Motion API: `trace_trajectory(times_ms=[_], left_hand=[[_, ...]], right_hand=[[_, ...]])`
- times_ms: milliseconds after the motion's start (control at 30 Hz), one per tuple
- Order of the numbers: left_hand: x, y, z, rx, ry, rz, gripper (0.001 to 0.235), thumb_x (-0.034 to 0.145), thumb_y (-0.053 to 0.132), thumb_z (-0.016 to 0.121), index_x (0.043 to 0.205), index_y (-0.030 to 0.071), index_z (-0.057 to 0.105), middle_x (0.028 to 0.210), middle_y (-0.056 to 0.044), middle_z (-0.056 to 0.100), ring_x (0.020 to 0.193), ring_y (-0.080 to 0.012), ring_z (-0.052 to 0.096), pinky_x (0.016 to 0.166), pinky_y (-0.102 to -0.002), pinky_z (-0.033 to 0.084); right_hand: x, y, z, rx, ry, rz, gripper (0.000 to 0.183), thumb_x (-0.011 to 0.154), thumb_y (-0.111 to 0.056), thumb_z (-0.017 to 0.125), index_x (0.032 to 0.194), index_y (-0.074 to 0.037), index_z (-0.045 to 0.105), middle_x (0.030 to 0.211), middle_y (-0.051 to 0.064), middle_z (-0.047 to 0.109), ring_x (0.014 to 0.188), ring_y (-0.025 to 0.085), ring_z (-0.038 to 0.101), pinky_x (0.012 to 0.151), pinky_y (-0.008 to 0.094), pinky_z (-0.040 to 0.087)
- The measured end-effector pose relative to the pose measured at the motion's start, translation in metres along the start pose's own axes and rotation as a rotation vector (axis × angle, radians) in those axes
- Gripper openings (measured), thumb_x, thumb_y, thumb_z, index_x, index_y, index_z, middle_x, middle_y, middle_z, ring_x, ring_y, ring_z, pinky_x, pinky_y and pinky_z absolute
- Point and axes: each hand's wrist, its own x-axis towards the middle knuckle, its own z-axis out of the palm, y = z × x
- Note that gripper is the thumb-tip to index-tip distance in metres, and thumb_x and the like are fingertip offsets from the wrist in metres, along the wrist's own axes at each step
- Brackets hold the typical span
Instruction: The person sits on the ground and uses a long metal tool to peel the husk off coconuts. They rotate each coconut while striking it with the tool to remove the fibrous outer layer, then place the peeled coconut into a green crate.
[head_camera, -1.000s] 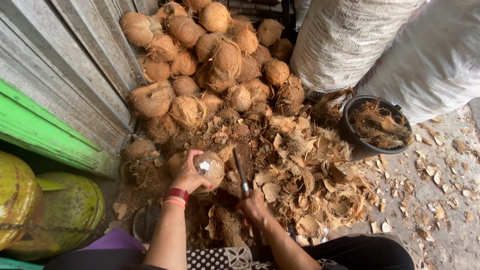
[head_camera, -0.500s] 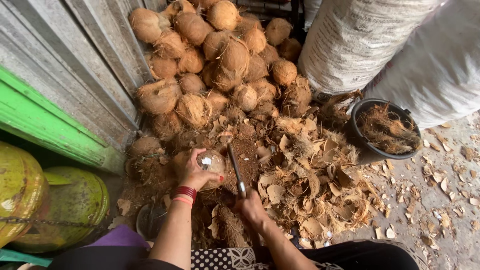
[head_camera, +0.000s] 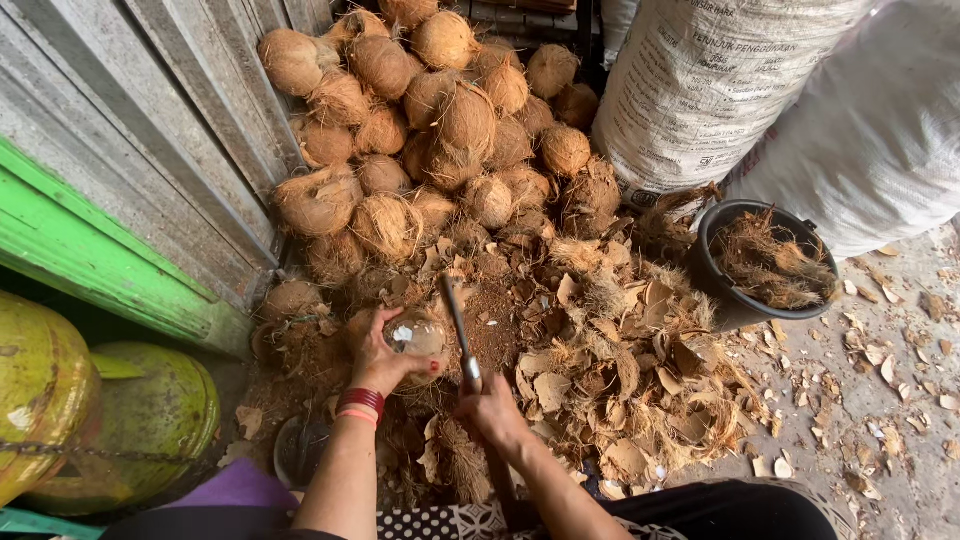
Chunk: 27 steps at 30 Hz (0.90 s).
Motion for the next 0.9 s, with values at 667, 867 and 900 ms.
trace_trajectory(times_ms=[667,867,900], left_hand=[[-0.01,0.016,0.013,0.2,-0.051,-0.07,0.112,0.042,0.022,0.091,0.143,0.025,0.04,0.146,-0.008,0.049,0.12,-0.0362,0.06,0.102,-0.057,0.055],[-0.017,0.039,0.018,0.372,0.01,-0.052,0.119,0.042,0.019,0.097,0.145,0.042,0.043,0.157,-0.019,0.026,0.14,-0.0411,0.037,0.109,-0.057,0.044],[-0.016,0.04,0.018,0.391,0.017,-0.031,0.117,0.044,0.018,0.099,0.145,0.042,0.044,0.161,-0.023,0.016,0.144,-0.0457,0.029,0.109,-0.06,0.04]], right_hand=[[0.006,0.028,0.019,-0.138,0.1,-0.094,0.027,0.094,0.001,0.049,0.113,-0.01,0.064,0.076,0.002,0.066,0.053,0.013,0.053,0.046,0.032,0.05],[-0.047,-0.023,-0.01,-0.047,0.031,-0.218,0.013,0.088,0.005,0.064,0.087,-0.006,0.056,0.071,0.006,0.06,0.054,0.012,0.053,0.046,0.027,0.049],[-0.051,-0.024,-0.011,-0.039,0.04,-0.344,0.018,0.087,0.005,0.067,0.085,-0.008,0.054,0.071,0.005,0.061,0.055,0.011,0.054,0.047,0.025,0.051]])
